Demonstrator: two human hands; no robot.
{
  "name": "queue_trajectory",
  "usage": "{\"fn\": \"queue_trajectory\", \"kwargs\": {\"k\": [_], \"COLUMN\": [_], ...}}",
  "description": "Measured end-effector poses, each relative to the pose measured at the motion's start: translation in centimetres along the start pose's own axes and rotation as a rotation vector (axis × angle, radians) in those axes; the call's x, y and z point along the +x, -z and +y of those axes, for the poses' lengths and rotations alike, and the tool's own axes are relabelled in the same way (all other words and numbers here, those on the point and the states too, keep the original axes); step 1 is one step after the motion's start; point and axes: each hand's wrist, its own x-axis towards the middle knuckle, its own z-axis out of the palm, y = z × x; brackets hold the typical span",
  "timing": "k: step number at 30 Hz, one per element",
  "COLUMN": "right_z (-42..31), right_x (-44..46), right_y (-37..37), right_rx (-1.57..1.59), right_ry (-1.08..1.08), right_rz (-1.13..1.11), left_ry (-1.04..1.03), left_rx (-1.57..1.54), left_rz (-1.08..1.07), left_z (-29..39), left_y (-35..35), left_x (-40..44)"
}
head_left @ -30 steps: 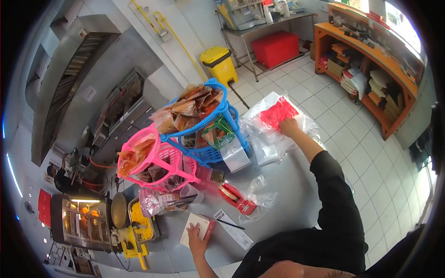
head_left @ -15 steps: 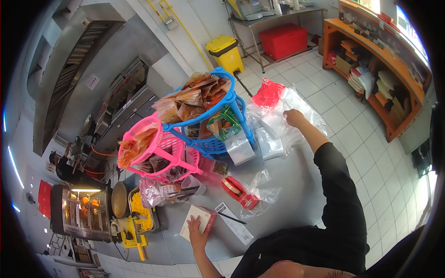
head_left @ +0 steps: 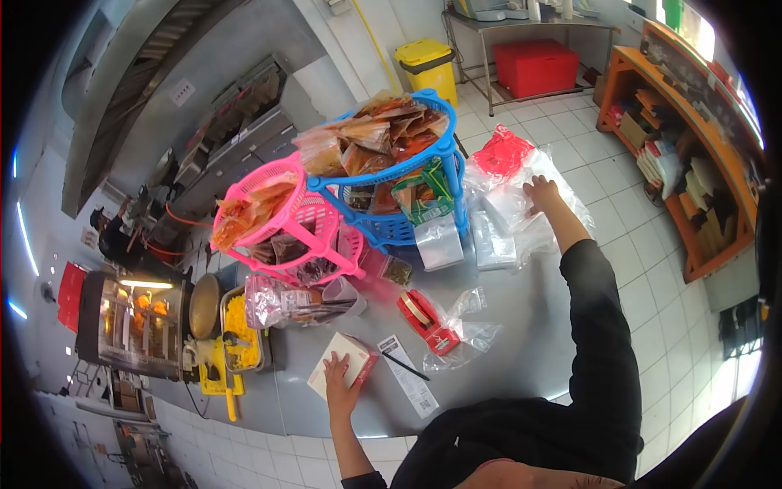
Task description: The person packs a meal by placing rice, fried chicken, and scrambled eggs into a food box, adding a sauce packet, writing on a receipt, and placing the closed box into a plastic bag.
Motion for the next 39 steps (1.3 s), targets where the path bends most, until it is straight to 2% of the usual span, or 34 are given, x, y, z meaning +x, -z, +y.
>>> {"fn": "queue_trajectory", "kwargs": {"k": [2,4,5,8,10,12,14,17,19,20,22,23,25,26,27,29,30,32,33,35,37,39], "right_z": [0.1,0.3,-0.3,-0.7,-0.5,-0.3,-0.3,0.1,1.2,1.0,1.0,0.7,-1.6,-3.5,-5.4,-8.8,-9.9,-10.7,-10.7,-10.2,-9.2,-9.5], "right_x": [-0.2,0.4,0.5,1.8,2.7,1.4,0.0,1.1,2.0,1.9,1.9,2.1,2.3,0.6,0.8,2.3,3.0,3.9,3.6,1.9,-0.7,-4.7], "right_y": [-0.9,-1.1,-1.2,-3.1,-3.2,0.9,3.7,2.2,-0.1,-0.5,-1.0,-0.5,1.9,5.3,6.9,7.2,6.4,6.0,6.4,6.9,6.5,7.3], "right_rx": [0.039,-0.026,0.036,-0.079,-0.073,-0.044,-0.135,-0.148,0.124,0.121,0.215,0.212,0.162,0.522,0.640,0.724,0.582,0.924,0.935,1.779,1.940,2.266], "right_ry": [0.063,0.172,0.086,0.065,0.076,0.019,0.002,0.023,0.098,0.103,0.035,0.035,-0.034,0.041,0.073,0.279,0.281,0.244,0.238,0.016,-0.076,-0.094], "right_rz": [0.010,0.265,0.200,0.214,0.136,-0.249,-0.362,-0.335,-0.266,-0.273,-0.136,-0.137,0.029,0.260,0.392,0.790,0.767,0.368,0.379,0.450,0.523,0.647], "left_ry": [-0.014,-0.016,-0.016,-0.013,-0.017,-0.014,0.004,0.010,0.025,0.024,0.014,0.023,0.037,0.028,0.018,0.018,0.015,0.000,-0.004,-0.006,0.008,0.003], "left_rx": [0.004,-0.039,-0.021,-0.012,-0.007,0.003,0.003,0.001,0.002,0.000,0.000,-0.001,0.001,-0.010,-0.021,-0.020,-0.019,-0.007,-0.004,0.002,-0.008,-0.019], "left_rz": [0.021,0.037,0.036,0.037,0.046,0.040,0.041,0.047,0.037,0.043,0.048,0.041,0.032,0.033,0.034,0.029,0.032,0.028,0.032,0.038,0.040,0.044], "left_z": [0.5,0.5,0.0,0.4,0.5,0.1,0.3,0.1,0.1,0.2,0.3,0.3,0.1,0.1,0.1,0.4,0.5,-0.2,-0.3,-0.5,-0.9,-1.0], "left_y": [0.3,0.1,0.0,-0.1,0.1,-0.1,0.0,-0.2,-0.4,-0.4,-0.2,-0.2,-0.2,-0.2,-0.3,-0.3,-0.1,-0.5,-0.4,-0.5,-0.7,-0.5], "left_x": [0.0,0.0,0.1,-0.2,0.1,0.0,-0.3,0.1,-0.2,-0.2,0.1,0.1,0.1,0.1,0.1,0.0,0.1,0.1,0.1,0.0,0.0,0.1]}}
